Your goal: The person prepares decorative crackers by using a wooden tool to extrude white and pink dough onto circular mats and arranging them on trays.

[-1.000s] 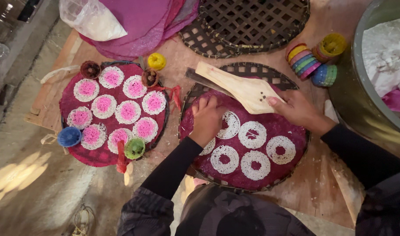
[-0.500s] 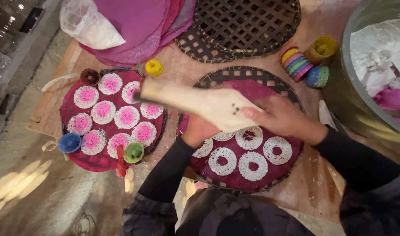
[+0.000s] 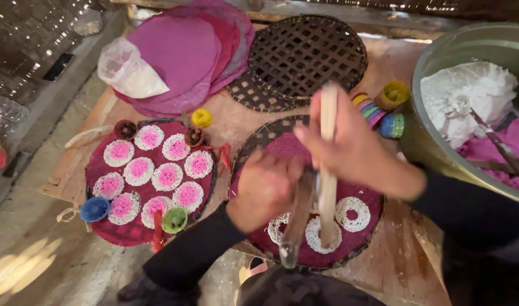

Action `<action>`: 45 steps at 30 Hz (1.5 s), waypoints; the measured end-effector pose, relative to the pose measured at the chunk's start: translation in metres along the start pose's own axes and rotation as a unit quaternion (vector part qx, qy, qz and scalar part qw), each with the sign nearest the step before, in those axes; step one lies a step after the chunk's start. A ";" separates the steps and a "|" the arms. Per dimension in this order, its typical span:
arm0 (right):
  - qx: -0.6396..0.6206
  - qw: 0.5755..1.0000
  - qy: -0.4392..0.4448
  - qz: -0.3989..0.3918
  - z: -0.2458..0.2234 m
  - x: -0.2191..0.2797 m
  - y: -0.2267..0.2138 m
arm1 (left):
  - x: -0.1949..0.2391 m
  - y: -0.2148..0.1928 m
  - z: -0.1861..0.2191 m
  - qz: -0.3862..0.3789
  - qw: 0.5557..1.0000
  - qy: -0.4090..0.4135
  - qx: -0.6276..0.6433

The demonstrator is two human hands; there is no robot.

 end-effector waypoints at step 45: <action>0.742 0.598 0.281 0.114 0.207 0.172 -0.324 | 0.056 0.010 -0.041 0.305 0.877 0.054 0.367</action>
Point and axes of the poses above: each hand's wrist, its own x-axis away from the middle knuckle, its own y-axis out of the palm, z = x × y, the point moved 3 cm from there along -x, towards the middle knuckle, and after that the axes turned 4 degrees about x, right-handed, at the moved point
